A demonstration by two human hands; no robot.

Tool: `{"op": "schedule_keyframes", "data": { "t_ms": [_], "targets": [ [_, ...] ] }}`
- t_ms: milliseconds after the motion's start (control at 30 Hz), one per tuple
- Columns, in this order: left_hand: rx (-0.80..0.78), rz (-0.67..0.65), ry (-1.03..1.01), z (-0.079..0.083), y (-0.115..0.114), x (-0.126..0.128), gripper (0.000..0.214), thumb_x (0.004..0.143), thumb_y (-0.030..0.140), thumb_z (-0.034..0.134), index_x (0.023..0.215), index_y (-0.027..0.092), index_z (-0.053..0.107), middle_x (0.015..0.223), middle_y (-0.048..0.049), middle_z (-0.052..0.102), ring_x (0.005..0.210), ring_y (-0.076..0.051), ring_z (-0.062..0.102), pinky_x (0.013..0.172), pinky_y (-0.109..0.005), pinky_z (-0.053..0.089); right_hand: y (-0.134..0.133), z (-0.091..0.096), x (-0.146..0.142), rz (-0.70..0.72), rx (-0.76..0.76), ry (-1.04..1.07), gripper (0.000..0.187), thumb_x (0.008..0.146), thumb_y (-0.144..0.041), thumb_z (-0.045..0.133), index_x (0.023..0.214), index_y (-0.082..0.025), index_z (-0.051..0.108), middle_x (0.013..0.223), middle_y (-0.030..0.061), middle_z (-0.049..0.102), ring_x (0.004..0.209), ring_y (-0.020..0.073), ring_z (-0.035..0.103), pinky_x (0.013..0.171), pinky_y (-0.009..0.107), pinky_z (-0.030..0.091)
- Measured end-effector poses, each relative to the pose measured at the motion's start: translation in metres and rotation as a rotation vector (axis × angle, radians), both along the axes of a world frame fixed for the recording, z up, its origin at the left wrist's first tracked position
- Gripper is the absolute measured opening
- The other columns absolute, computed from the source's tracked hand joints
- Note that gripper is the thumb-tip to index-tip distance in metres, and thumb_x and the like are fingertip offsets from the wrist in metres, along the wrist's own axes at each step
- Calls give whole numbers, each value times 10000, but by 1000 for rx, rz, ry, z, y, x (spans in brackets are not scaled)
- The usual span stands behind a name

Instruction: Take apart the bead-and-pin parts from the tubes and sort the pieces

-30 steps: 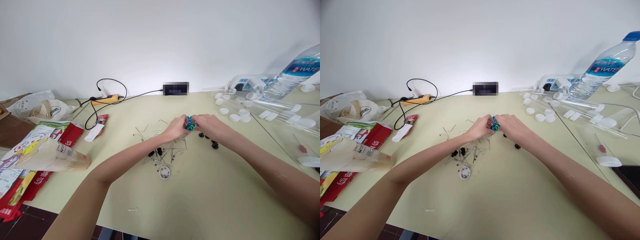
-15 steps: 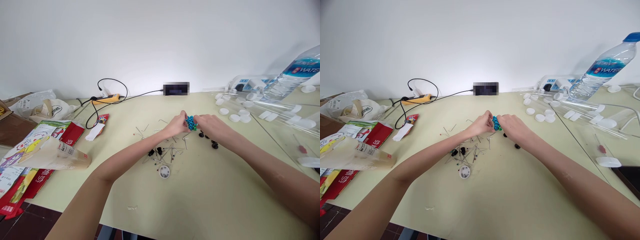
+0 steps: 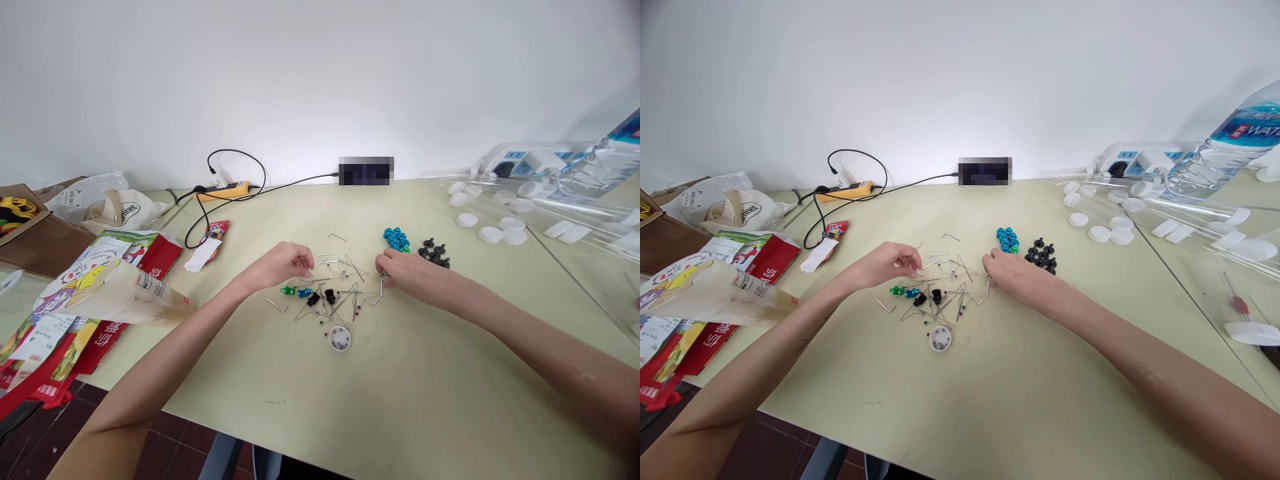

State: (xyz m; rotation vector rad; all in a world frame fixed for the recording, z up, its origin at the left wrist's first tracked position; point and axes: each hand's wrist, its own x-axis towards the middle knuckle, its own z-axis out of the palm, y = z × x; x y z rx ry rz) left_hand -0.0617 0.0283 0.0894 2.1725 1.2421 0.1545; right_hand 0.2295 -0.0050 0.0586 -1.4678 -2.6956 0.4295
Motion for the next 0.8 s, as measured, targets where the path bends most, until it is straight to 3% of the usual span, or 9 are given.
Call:
{"op": "schedule_keyframes", "data": {
  "t_ms": [167, 333, 533, 667, 800],
  "targets": [
    [49, 27, 214, -6, -26, -30, 225, 734, 365, 626, 921, 245, 588, 947, -10, 589, 900, -199, 541, 656, -251, 384, -3, 5, -23, 30, -174, 185, 140, 866, -189, 409, 951, -206, 520, 1007, 63, 555, 881, 200, 527, 679, 291, 395],
    [95, 36, 199, -14, -40, -26, 230, 768, 384, 585, 945, 244, 541, 997, -8, 555, 837, -178, 542, 649, -254, 368, -12, 3, -62, 95, 38, 294, 175, 946, -249, 360, 984, -194, 522, 1021, 74, 555, 822, 180, 545, 669, 287, 403],
    [209, -29, 271, -16, -45, -14, 199, 833, 415, 531, 917, 234, 534, 945, -6, 535, 682, -140, 517, 616, -257, 336, -14, -10, -98, 227, 159, 69, 102, 877, -249, 554, 904, -151, 553, 873, 80, 564, 772, 203, 547, 596, 285, 383],
    [271, -96, 294, -15, -46, -10, 153, 885, 355, 464, 886, 214, 525, 885, -13, 535, 685, -142, 511, 575, -248, 309, -16, -7, -103, 218, 176, 53, 98, 897, -153, 469, 875, -133, 562, 858, 90, 556, 652, 167, 522, 555, 280, 364],
    [291, -110, 321, -13, -46, -11, 167, 898, 342, 440, 874, 206, 533, 865, -18, 539, 672, -144, 505, 572, -251, 314, -12, 14, -82, 114, 234, 168, 196, 925, -149, 390, 1011, -129, 565, 936, 103, 573, 728, 173, 563, 634, 283, 408]
  ]
}}
